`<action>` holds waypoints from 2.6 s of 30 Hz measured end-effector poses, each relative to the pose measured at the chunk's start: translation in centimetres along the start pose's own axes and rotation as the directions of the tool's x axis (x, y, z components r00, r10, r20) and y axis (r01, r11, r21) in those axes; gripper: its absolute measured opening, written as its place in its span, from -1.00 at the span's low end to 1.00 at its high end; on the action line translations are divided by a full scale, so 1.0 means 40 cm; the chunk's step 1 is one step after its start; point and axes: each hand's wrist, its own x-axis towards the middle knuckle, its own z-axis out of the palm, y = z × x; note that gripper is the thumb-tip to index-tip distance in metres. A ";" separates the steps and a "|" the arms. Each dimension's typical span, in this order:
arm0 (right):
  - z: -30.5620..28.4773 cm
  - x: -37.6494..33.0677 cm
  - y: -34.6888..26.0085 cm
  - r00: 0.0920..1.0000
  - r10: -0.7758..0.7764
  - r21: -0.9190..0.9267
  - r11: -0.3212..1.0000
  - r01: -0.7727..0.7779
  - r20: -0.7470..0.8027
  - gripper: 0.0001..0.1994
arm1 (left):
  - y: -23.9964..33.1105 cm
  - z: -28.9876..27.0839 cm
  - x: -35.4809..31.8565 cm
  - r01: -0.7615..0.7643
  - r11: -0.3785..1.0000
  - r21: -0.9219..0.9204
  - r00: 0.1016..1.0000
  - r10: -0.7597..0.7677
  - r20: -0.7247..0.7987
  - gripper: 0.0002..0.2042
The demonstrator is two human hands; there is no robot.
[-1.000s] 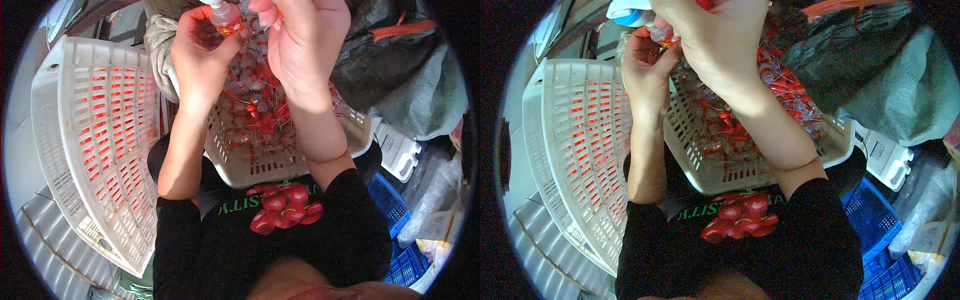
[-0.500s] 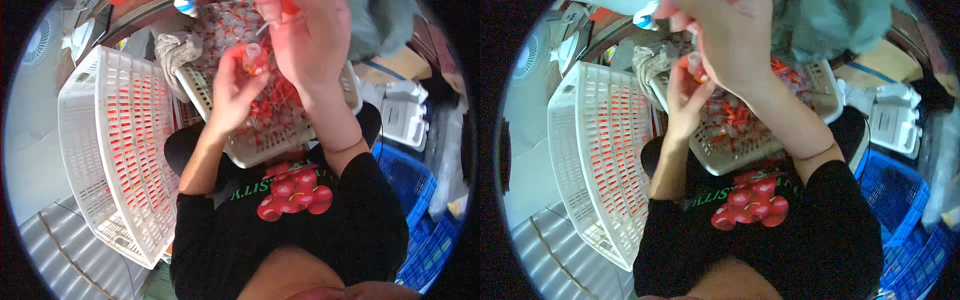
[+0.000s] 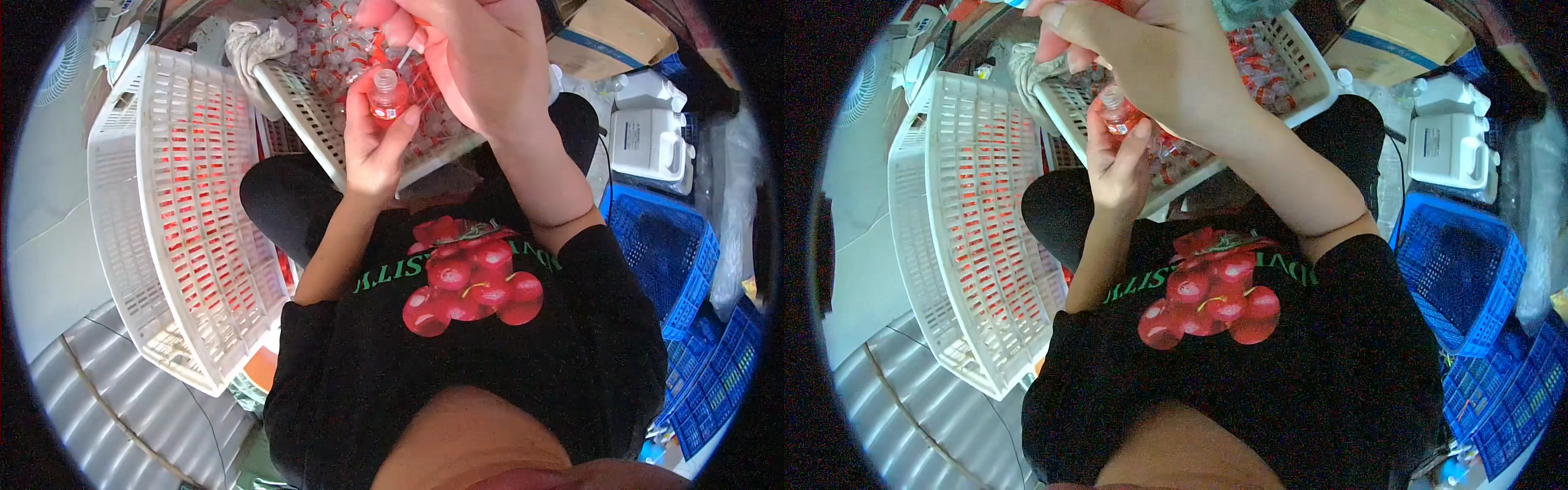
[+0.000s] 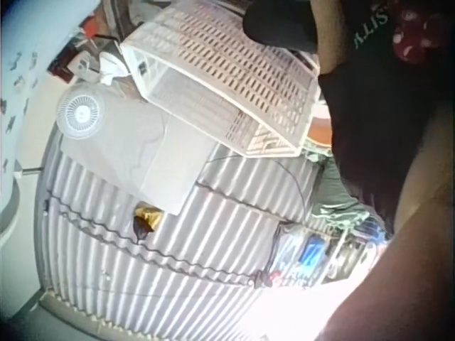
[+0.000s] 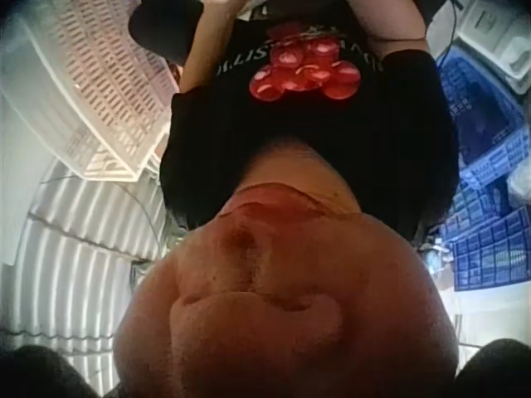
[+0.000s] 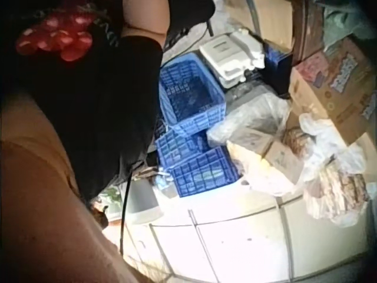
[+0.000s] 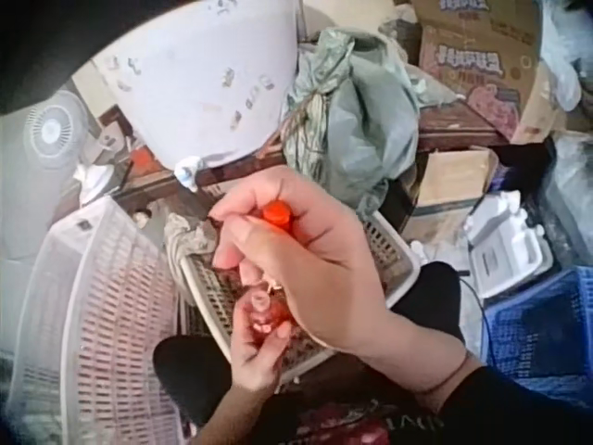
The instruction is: Packaging small red plastic components from a basket into a larger bag.
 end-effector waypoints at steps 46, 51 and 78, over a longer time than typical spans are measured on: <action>-0.073 -0.016 0.084 0.967 -0.124 0.183 0.980 0.083 0.224 -0.72 | 0.106 0.022 0.053 0.620 0.511 -0.596 0.764 -0.216 0.608 -0.78; -0.062 -0.030 0.040 0.894 -0.342 -0.554 0.702 0.448 0.290 -0.76 | 0.075 0.045 0.070 -0.432 0.584 0.687 0.860 0.496 0.120 -0.81; -0.127 -0.044 0.133 0.996 0.052 -0.074 0.996 -0.046 0.077 -0.78 | 0.039 0.054 0.073 0.080 0.952 0.294 0.996 -0.086 0.006 -0.80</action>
